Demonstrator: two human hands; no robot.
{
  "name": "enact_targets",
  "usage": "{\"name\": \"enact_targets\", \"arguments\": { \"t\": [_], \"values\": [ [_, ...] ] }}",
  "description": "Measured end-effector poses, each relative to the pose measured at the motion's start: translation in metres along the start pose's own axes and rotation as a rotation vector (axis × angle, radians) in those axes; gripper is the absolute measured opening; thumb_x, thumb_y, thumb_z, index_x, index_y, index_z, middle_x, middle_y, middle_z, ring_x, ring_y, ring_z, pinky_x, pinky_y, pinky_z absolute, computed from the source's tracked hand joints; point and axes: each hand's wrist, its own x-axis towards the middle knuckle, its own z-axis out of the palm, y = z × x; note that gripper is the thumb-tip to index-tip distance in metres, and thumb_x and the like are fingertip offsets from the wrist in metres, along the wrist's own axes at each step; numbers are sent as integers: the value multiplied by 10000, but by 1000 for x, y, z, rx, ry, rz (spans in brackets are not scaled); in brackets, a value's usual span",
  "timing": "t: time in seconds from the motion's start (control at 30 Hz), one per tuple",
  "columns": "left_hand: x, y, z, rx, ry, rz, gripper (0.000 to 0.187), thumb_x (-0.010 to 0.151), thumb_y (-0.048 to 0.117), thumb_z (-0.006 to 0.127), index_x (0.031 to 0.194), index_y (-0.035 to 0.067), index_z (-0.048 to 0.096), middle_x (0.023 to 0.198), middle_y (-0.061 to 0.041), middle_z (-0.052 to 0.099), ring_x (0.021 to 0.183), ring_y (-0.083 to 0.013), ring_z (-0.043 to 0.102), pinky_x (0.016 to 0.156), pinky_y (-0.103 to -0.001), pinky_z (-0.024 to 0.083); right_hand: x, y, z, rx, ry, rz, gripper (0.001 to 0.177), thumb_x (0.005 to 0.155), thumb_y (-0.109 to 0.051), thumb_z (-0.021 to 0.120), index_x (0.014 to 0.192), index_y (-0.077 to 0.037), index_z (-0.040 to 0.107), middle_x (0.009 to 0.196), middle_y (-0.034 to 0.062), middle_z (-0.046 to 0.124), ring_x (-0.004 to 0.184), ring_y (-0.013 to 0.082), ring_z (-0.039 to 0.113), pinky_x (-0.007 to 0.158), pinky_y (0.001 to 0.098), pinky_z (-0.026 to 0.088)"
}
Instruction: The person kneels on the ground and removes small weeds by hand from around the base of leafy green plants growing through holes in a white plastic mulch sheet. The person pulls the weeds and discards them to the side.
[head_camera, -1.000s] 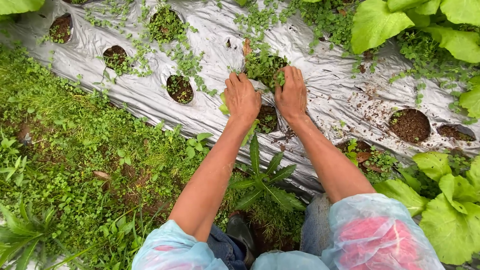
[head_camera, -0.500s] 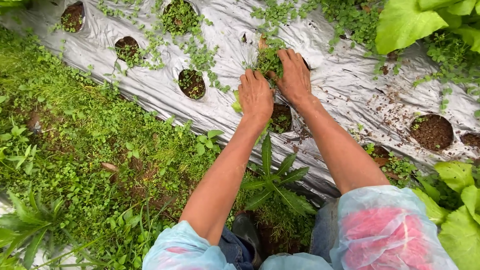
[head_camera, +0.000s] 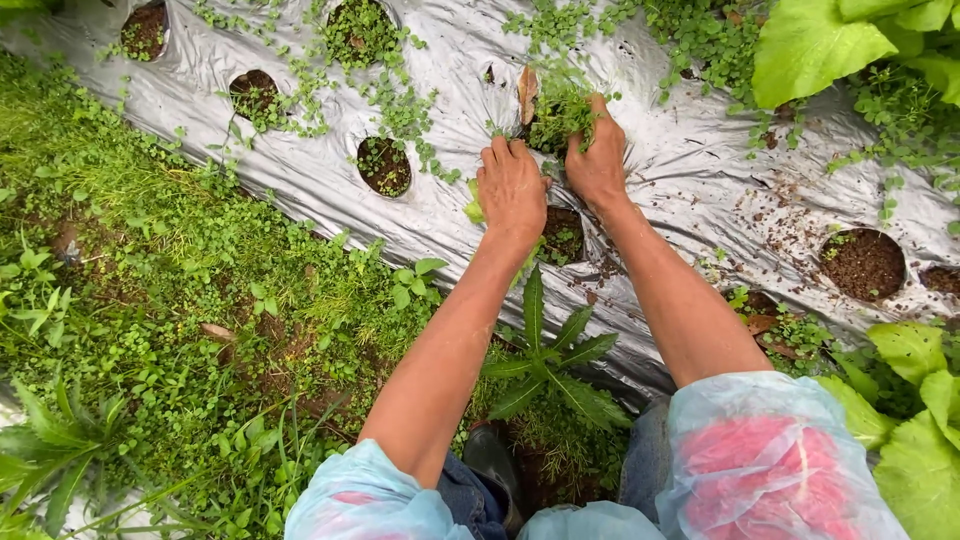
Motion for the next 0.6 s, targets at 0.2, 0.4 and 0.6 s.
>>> {"name": "enact_targets", "arguments": {
  "t": [0.2, 0.4, 0.6],
  "values": [
    [-1, 2, 0, 56, -1, -4, 432, 794, -22, 707, 1208, 20, 591, 1200, -134, 513, 1093, -325, 510, 893, -447, 505, -2, -42, -13, -149, -177, -163, 485, 951, -417, 592, 1327, -133, 482, 1289, 162, 627, 1146, 325, 614, 1018, 580, 460],
    [0, 0, 9, 43, 27, -8, 404, 811, -22, 685, 1200, 22, 583, 1196, -135, 508, 1101, -334, 500, 895, -450, 498, 14, -53, -7, -394, -297, 4, 622, 962, -378, 728, 1435, -67, 470, 1246, 196, 638, 1140, 419, 588, 841, 582, 493],
    [2, -1, 9, 53, 29, -4, 374, 806, -17, 676, 1166, 34, 588, 1192, -133, 506, 1101, -343, 498, 889, -458, 497, 9, -69, -11, -299, -306, -22, 351, 957, -82, 644, 1285, -2, 547, 827, 222, 665, 756, 420, 637, 627, 546, 481]
  ]
}}
